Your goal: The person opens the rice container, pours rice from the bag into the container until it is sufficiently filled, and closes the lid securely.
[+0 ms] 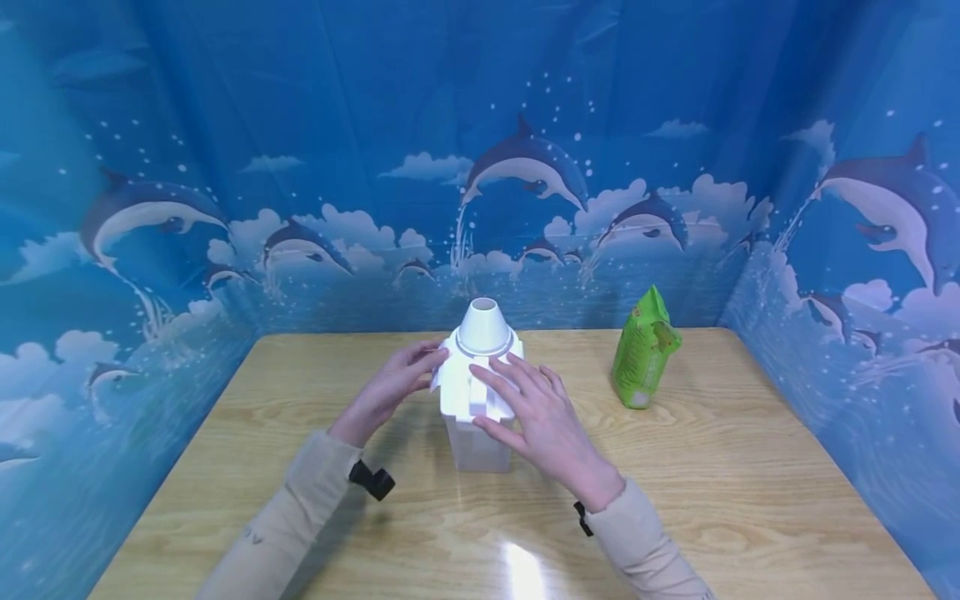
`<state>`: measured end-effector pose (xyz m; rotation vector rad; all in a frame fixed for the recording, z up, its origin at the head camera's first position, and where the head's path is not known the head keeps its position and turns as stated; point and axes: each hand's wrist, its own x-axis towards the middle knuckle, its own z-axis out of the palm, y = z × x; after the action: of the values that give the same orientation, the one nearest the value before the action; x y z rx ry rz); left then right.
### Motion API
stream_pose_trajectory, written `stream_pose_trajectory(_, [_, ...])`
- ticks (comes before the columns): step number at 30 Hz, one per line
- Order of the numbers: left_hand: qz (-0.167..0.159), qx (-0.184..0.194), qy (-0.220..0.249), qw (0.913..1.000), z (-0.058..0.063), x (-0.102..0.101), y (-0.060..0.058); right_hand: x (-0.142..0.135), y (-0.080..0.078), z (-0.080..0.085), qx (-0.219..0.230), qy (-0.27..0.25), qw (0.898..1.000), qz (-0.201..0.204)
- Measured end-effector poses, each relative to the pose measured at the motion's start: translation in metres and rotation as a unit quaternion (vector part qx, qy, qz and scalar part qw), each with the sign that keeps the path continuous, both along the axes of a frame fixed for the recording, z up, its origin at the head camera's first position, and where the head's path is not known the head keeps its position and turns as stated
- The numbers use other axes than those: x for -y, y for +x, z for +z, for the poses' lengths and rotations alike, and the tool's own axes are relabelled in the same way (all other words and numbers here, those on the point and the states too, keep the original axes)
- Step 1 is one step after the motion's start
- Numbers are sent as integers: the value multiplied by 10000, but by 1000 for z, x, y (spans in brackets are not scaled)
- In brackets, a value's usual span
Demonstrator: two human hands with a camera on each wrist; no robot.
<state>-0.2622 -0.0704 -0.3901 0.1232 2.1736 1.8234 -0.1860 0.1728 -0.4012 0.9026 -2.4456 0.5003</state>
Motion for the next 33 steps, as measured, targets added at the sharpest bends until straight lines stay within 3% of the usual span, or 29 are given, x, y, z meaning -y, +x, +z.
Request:
stream_pose_trajectory(5, [312,-681,-238,9969,6,-1,9,0,0,-1,-29,-60,10000,28])
stream_pose_trajectory(9, [443,-1689,-466,9835,13,-4,22,0,-1,-2,-41,-90,9999,43])
stream_pose_trajectory(12, [345,-2654,-631,9615,14,-7,34,-1,-1,-2,-57,-99,9999,44])
stream_pose_trajectory(14, [264,-3236,-819,9423,13,-10,42,-1,-1,-1,-62,-100,9999,47])
stream_pose_trajectory(20, [72,-4495,-1777,8754,1,-16,63,-2,0,-1,14,-82,10000,23])
stream_pose_trajectory(22, [1,-4707,-2181,8549,-4,-18,67,-3,0,-1,45,-85,10000,-9])
stream_pose_trajectory(26, [-92,-4865,-2952,8222,-12,-22,73,-3,-1,-2,30,-100,9999,-28])
stream_pose_trajectory(33, [-168,-4880,-3552,7971,-21,-25,78,-1,-1,-3,-85,-149,9999,-15])
